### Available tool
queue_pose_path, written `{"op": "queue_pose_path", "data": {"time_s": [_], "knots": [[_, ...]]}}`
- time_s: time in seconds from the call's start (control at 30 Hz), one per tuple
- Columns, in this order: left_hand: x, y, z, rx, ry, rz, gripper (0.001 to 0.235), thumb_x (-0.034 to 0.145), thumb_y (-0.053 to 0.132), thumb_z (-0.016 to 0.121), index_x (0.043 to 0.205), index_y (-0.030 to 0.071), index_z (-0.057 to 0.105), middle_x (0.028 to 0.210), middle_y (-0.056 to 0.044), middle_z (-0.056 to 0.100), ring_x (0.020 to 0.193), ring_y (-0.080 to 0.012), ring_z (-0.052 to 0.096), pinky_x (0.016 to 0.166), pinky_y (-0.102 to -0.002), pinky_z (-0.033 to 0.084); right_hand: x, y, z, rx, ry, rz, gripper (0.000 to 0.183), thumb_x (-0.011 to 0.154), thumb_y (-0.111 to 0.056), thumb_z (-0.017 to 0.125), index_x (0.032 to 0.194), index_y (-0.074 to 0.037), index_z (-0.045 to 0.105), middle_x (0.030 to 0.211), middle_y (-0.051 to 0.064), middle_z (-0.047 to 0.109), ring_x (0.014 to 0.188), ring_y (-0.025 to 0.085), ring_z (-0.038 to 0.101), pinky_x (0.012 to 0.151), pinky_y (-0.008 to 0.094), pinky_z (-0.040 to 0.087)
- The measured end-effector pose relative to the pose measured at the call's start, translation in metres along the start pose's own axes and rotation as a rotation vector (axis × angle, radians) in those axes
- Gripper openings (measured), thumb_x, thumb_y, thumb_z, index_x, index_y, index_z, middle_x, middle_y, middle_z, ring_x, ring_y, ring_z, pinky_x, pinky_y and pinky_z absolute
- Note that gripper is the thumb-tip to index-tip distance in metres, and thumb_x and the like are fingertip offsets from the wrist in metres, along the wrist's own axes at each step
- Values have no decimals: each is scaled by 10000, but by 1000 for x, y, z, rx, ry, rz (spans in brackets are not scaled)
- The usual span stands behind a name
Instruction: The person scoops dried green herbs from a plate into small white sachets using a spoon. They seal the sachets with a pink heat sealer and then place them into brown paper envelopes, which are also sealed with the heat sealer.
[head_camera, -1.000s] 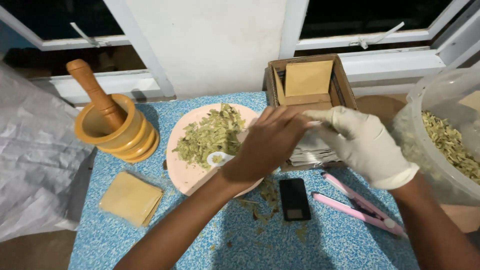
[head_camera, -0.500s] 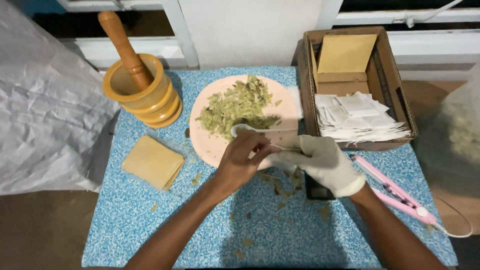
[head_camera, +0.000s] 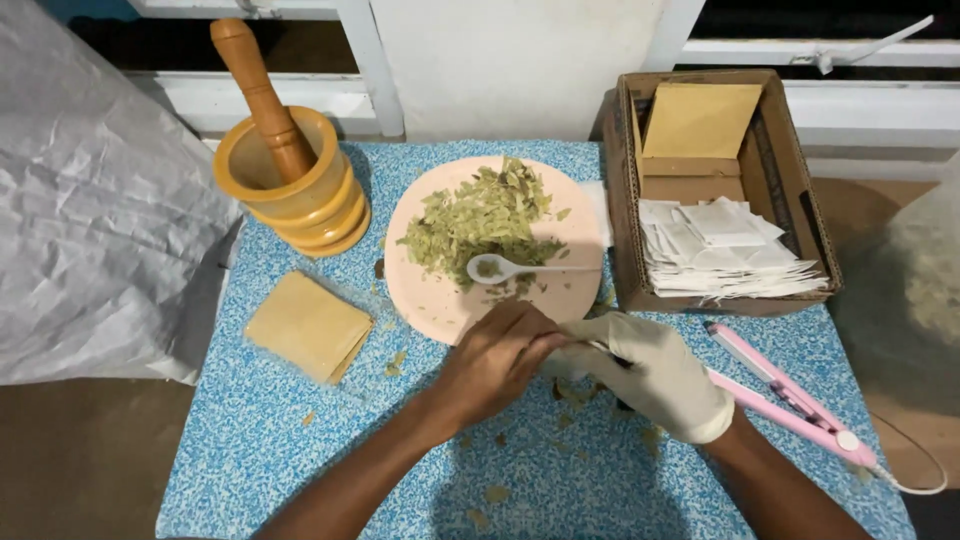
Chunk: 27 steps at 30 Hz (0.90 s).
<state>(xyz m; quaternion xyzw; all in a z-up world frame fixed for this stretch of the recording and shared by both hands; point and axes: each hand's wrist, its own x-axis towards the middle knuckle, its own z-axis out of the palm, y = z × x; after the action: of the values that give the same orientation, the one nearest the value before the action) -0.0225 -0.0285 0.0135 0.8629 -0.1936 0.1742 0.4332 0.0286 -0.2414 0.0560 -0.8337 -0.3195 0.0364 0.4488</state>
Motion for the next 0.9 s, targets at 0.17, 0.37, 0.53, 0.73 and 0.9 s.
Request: {"op": "queue_pose_path", "data": {"time_s": [0.17, 0.37, 0.53, 0.73, 0.9], "knots": [[-2, -8, 0, -25, -2, 2, 332, 1168, 355, 535, 1169, 109, 758, 966, -202, 718, 933, -405, 751, 778, -519, 656, 4, -17, -5, 30, 22, -25, 224, 910, -127, 848, 1128, -78, 863, 770, 137, 873, 734, 320, 863, 626, 407, 682], [-6, -12, 3, -1, 72, 163, 180, 1145, 240, 606, 1106, 122, 737, 900, -117, 734, 854, -326, 737, 754, -455, 645, -5, 8, -2, 85, 25, 31, 200, 906, -128, 849, 1101, -93, 879, 759, 105, 875, 719, 287, 848, 637, 402, 667], [-7, -8, 5, -2, 57, 204, 80, 1098, 123, 652, 1081, 110, 729, 864, -103, 731, 823, -317, 733, 769, -450, 637, -2, -9, -6, 101, 32, -1, 223, 871, -83, 882, 1093, -67, 864, 763, 138, 848, 731, 292, 843, 627, 407, 654], [-7, -12, 7, 15, 54, 170, 126, 1136, 184, 598, 1077, 129, 694, 827, -76, 705, 793, -284, 726, 755, -440, 634, -2, -4, -7, 171, 9, 75, 173, 901, -75, 845, 1060, -84, 913, 711, 111, 870, 717, 264, 839, 682, 392, 653], [-5, -9, -2, 73, 36, 154, 248, 1166, 263, 542, 1070, 106, 708, 783, -87, 694, 758, -274, 723, 723, -430, 629, -1, -13, -14, 251, 83, 136, 225, 895, -16, 820, 1072, -97, 933, 745, 131, 867, 729, 189, 780, 680, 385, 611]]}}
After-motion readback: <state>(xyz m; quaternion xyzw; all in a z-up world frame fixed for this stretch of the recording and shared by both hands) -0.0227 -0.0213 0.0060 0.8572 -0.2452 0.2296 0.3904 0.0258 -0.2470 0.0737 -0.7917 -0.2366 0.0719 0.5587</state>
